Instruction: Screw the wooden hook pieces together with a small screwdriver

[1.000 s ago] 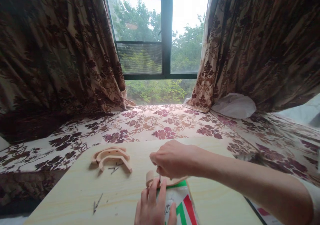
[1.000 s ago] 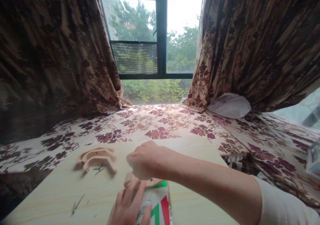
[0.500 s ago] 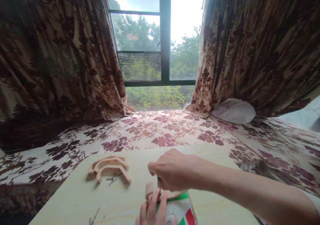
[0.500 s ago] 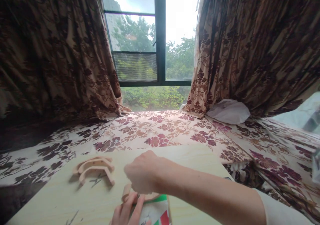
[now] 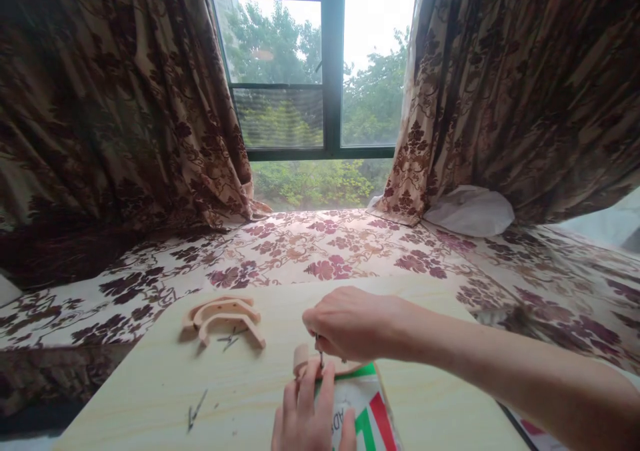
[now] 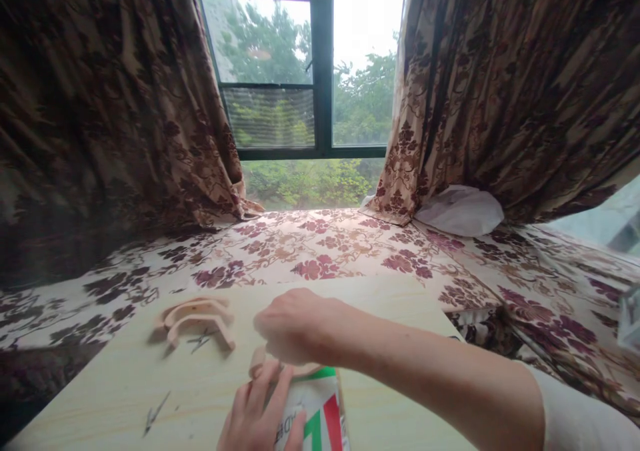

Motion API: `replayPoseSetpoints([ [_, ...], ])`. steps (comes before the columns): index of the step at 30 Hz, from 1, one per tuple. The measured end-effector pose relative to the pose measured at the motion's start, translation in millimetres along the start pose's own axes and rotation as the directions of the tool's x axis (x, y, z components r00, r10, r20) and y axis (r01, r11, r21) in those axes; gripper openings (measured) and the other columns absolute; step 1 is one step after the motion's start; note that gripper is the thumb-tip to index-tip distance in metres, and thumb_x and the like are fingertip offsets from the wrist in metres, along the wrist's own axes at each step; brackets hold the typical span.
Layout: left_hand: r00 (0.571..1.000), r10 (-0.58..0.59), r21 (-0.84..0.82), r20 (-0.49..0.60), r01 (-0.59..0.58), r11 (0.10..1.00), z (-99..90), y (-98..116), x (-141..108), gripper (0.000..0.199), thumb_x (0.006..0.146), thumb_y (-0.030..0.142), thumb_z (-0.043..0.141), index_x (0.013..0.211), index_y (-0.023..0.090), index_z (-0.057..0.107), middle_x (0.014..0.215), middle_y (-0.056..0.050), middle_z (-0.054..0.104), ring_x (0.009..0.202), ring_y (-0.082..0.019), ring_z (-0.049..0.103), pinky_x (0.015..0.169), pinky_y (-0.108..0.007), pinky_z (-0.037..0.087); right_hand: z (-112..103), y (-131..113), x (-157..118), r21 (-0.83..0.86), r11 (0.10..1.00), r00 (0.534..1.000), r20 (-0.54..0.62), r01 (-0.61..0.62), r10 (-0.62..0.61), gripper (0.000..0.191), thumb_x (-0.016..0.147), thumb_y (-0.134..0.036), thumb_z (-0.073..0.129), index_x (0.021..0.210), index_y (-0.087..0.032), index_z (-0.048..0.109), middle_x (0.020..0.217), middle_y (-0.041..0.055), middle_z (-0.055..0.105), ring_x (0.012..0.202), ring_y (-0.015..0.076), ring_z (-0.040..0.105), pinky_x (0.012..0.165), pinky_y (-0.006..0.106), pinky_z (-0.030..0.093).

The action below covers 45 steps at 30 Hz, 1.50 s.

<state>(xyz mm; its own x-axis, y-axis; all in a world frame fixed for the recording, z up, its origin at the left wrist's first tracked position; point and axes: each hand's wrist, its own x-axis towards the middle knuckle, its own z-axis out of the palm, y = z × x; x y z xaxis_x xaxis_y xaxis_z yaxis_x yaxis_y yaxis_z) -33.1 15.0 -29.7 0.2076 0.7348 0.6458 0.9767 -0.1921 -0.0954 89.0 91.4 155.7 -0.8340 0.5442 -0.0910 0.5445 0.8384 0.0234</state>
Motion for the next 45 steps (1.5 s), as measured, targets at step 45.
replayPoseSetpoints([
  [45, 0.997, -0.070, -0.159, 0.026, 0.073, 0.985, -5.8, 3, 1, 0.044, 0.076, 0.032, 0.045, 0.119, 0.025, 0.051, 0.122, -0.004, 0.052, 0.100, -0.022, 0.048, 0.078, -0.034, 0.044, -8, -1, 5, -0.017, 0.999, 0.999, 0.028, -0.033, 0.034, 0.020, 0.081, -0.024, 0.044, 0.082, -0.014, 0.061, 0.068, 0.0064, 0.063, 0.049, 0.0101, 0.042, 0.044, 0.025, 0.025],
])
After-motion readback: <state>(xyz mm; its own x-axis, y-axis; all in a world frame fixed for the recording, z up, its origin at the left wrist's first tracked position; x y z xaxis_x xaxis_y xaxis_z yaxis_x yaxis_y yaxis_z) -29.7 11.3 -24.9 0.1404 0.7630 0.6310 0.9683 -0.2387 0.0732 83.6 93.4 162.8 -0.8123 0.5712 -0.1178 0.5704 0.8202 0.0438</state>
